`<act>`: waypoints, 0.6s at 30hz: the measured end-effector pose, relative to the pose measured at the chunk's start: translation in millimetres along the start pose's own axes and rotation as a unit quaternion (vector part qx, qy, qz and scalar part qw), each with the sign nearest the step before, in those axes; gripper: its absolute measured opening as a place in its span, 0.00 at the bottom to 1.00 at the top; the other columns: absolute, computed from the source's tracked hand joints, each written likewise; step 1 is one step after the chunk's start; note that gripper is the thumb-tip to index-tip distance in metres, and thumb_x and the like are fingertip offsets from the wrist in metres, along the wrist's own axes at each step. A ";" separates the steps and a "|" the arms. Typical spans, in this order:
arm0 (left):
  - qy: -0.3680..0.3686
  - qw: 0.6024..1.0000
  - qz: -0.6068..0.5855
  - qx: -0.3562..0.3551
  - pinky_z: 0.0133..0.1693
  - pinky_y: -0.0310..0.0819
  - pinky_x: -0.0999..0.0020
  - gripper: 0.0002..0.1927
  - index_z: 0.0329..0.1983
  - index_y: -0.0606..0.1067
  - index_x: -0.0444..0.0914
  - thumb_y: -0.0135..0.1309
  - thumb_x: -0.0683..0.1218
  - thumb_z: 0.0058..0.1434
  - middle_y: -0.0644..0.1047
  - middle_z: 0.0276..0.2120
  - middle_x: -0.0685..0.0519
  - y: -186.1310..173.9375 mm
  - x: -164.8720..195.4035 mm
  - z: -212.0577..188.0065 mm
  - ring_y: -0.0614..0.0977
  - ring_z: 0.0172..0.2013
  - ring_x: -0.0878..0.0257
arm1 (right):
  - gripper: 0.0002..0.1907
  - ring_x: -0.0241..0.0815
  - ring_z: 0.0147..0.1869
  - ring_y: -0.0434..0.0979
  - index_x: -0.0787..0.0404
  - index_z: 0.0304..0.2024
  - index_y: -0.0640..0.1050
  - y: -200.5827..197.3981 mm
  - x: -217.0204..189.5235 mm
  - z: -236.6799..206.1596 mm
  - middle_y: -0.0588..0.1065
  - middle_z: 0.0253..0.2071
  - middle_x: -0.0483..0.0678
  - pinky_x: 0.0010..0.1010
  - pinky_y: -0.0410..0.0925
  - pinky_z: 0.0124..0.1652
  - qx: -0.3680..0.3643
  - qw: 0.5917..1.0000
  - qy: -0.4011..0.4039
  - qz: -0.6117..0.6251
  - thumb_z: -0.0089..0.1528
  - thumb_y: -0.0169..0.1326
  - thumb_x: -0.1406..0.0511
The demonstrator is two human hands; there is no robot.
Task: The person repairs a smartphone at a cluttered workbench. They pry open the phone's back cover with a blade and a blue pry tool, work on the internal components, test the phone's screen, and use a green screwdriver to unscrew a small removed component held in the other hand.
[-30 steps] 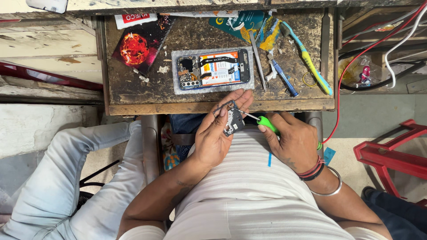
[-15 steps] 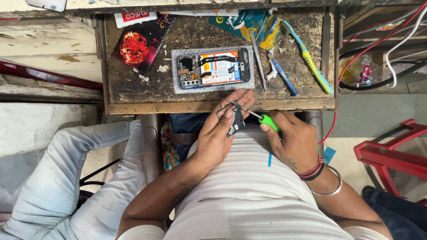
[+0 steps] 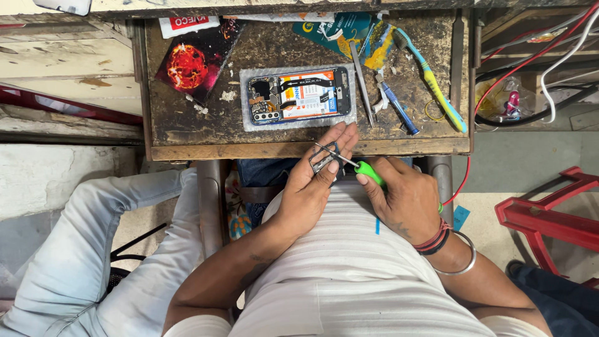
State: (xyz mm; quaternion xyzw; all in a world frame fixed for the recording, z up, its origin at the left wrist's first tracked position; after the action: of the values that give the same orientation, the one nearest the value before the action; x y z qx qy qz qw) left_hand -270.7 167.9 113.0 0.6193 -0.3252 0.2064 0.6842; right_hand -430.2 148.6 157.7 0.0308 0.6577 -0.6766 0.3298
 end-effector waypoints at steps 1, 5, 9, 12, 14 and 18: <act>0.003 1.000 0.000 0.000 0.78 0.47 0.58 0.30 0.79 0.49 0.29 0.40 0.38 0.77 0.56 0.77 0.38 0.0 0.3 0.0 0.56 0.78 0.48 | 0.12 0.54 0.28 0.77 0.56 0.41 0.80 -0.2 0.2 -0.6 0.76 0.31 0.51 0.43 0.67 0.27 0.004 1.000 0.001 0.004 0.65 0.57 0.55; 0.003 1.000 0.009 0.005 0.77 0.47 0.58 0.30 0.79 0.49 0.29 0.40 0.39 0.77 0.56 0.77 0.37 -0.7 1.2 0.4 0.56 0.78 0.48 | 0.12 0.54 0.30 0.78 0.57 0.42 0.79 -0.4 0.7 -1.8 0.77 0.32 0.51 0.43 0.67 0.27 0.011 1.000 0.006 0.015 0.66 0.57 0.56; 0.001 1.000 -0.002 0.009 0.77 0.48 0.58 0.30 0.79 0.49 0.29 0.41 0.38 0.76 0.57 0.77 0.37 -1.0 1.0 0.5 0.56 0.78 0.48 | 0.13 0.55 0.30 0.78 0.58 0.42 0.80 -0.4 1.0 -1.4 0.77 0.32 0.52 0.43 0.67 0.28 0.015 1.000 0.008 0.017 0.67 0.57 0.56; 0.005 1.000 -0.008 0.014 0.77 0.49 0.57 0.30 0.79 0.50 0.29 0.41 0.38 0.76 0.57 0.76 0.37 -1.2 1.5 0.1 0.57 0.78 0.48 | 0.13 0.55 0.31 0.79 0.58 0.43 0.79 -0.5 2.3 -0.9 0.77 0.31 0.52 0.44 0.67 0.27 0.009 1.000 0.024 0.012 0.67 0.56 0.56; 0.008 1.000 -0.011 0.014 0.77 0.49 0.56 0.30 0.79 0.50 0.29 0.41 0.38 0.76 0.57 0.76 0.38 -1.2 2.3 1.1 0.58 0.77 0.48 | 0.13 0.54 0.31 0.79 0.58 0.43 0.79 -1.6 1.8 -0.3 0.78 0.32 0.51 0.43 0.67 0.28 0.014 1.000 0.019 0.018 0.67 0.56 0.56; -0.007 1.000 -0.015 0.022 0.76 0.50 0.56 0.30 0.79 0.50 0.30 0.40 0.38 0.76 0.57 0.76 0.38 -1.1 3.1 1.6 0.58 0.77 0.48 | 0.13 0.54 0.30 0.79 0.58 0.42 0.79 -2.4 0.0 0.5 0.78 0.32 0.51 0.43 0.68 0.27 0.008 1.000 0.006 0.014 0.66 0.57 0.55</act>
State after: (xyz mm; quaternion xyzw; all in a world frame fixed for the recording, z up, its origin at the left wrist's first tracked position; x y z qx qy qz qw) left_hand -268.1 165.8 114.4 0.6404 -0.3166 0.1989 0.6708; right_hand -431.2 148.0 159.8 0.0468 0.6533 -0.6772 0.3353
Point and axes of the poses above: each hand's wrist, its own z-axis towards the middle knuckle, its own y-axis out of the palm, x = y × z, the point moved 4 cm from there along z, towards the middle knuckle
